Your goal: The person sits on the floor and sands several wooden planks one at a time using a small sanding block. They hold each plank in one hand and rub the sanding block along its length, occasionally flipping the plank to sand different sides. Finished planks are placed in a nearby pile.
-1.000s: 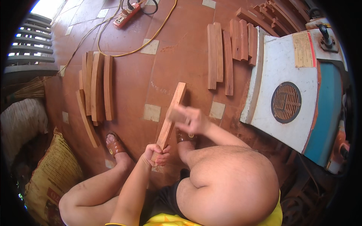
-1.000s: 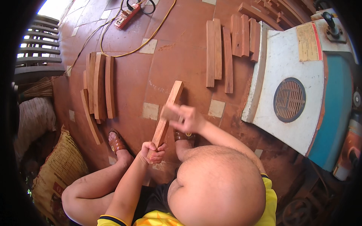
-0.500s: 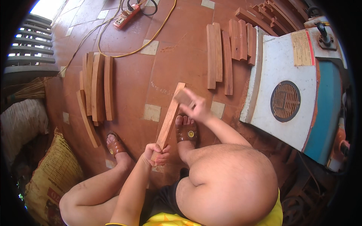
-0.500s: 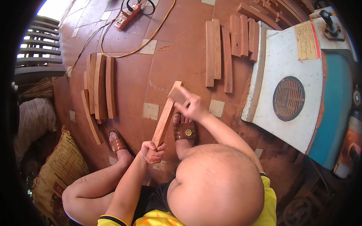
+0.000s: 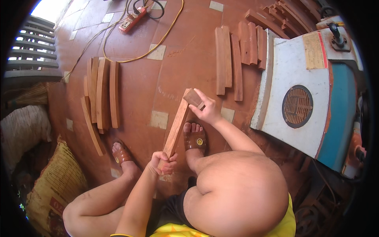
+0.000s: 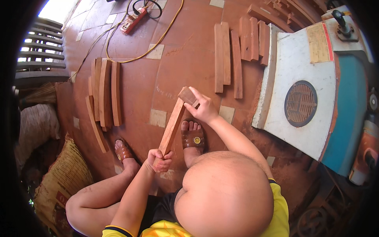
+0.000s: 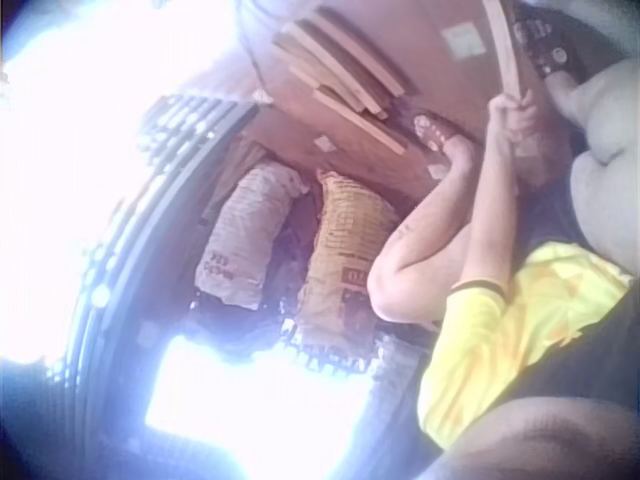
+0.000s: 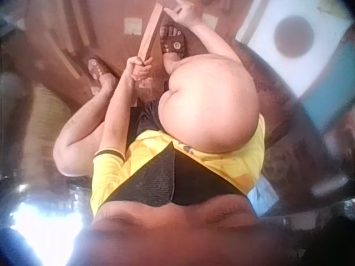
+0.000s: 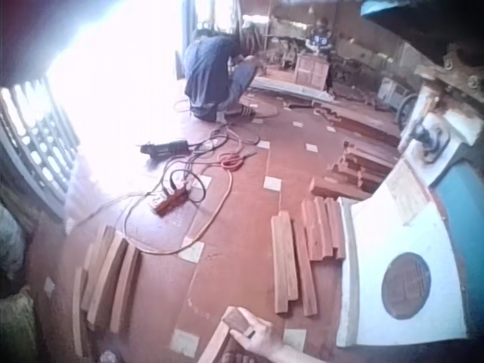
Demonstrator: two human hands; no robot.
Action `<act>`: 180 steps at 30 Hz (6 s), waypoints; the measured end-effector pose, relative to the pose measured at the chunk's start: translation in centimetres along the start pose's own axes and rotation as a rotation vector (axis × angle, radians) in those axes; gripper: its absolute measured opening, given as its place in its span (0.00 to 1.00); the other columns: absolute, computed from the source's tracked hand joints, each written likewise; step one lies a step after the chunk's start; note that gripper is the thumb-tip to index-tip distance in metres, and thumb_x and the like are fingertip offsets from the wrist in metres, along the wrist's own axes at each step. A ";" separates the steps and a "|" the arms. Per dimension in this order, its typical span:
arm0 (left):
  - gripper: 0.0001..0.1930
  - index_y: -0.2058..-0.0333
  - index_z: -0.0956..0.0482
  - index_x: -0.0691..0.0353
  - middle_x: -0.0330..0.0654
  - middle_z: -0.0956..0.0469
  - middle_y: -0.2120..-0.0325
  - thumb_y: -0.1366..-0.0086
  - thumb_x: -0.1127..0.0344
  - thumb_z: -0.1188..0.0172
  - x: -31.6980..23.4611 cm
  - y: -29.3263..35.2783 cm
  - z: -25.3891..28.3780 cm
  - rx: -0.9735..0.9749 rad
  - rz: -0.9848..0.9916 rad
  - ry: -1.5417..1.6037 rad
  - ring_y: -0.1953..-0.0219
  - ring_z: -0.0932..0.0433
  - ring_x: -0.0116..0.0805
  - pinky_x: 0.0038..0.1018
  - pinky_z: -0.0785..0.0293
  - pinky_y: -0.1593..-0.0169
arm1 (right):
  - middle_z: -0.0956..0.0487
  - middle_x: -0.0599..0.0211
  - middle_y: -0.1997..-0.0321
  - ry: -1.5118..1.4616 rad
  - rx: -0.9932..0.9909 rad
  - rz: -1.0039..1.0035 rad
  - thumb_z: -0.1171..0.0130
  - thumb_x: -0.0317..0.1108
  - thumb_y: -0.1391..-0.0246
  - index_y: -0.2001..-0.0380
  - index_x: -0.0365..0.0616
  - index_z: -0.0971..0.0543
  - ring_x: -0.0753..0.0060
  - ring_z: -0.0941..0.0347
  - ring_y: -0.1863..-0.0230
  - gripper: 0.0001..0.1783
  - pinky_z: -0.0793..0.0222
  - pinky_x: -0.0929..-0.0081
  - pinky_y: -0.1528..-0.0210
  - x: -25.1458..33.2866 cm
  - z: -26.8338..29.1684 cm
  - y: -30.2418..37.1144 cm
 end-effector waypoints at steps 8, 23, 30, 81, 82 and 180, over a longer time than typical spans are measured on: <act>0.12 0.63 0.31 0.61 0.41 0.29 0.80 0.40 0.63 0.40 -0.3 1.0 0.6 -0.033 -0.015 -0.050 0.83 0.29 0.35 0.32 0.31 0.78 | 0.18 0.55 0.68 -0.167 0.436 0.369 0.20 0.39 0.51 0.30 0.42 0.24 0.56 0.18 0.69 0.45 0.20 0.61 0.63 8.4 -2.0 6.4; 0.12 0.64 0.32 0.61 0.42 0.30 0.81 0.42 0.66 0.39 -1.8 1.4 0.7 -0.344 -0.049 -0.336 0.83 0.27 0.36 0.33 0.30 0.79 | 0.16 0.58 0.68 -0.087 0.298 0.379 0.21 0.46 0.48 0.32 0.43 0.23 0.60 0.18 0.70 0.42 0.19 0.65 0.65 8.1 -1.7 5.4; 0.08 0.64 0.23 0.68 0.46 0.22 0.80 0.42 0.72 0.38 -5.0 -0.6 -5.5 -0.813 -0.384 -1.072 0.81 0.19 0.39 0.33 0.25 0.78 | 0.12 0.50 0.55 -0.157 -0.047 -0.012 0.22 0.34 0.48 0.33 0.36 0.24 0.54 0.11 0.55 0.39 0.14 0.64 0.53 3.7 2.4 3.6; 0.42 0.27 0.38 0.65 0.54 0.25 0.36 0.38 0.73 0.29 -8.3 0.3 -8.8 -1.056 -0.566 -1.311 0.32 0.26 0.43 0.42 0.26 0.32 | 0.20 0.56 0.40 -0.812 0.368 -0.510 0.18 0.40 0.49 0.43 0.38 0.16 0.68 0.21 0.42 0.32 0.23 0.64 0.40 5.3 -1.3 3.9; 0.40 0.28 0.36 0.65 0.52 0.24 0.37 0.37 0.73 0.29 -7.3 -1.1 -8.2 -0.943 -0.536 -1.173 0.33 0.26 0.42 0.41 0.25 0.33 | 0.19 0.59 0.42 -0.930 0.343 -0.615 0.21 0.38 0.45 0.41 0.36 0.19 0.71 0.21 0.44 0.32 0.23 0.67 0.41 4.9 -2.3 4.6; 0.28 0.55 0.33 0.62 0.46 0.30 0.75 0.61 0.72 0.42 -0.6 3.0 3.1 -0.304 -0.116 -0.229 0.80 0.28 0.42 0.39 0.27 0.74 | 0.18 0.51 0.64 -0.079 0.627 0.269 0.27 0.46 0.43 0.24 0.54 0.30 0.49 0.18 0.63 0.44 0.20 0.53 0.58 8.3 -4.3 3.9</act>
Point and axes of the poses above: each hand's wrist, its own y-axis away from the middle knuckle, its own z-axis out of the back of the hand, x = y × z, the point moved 6 cm from there along -y, towards the middle knuckle
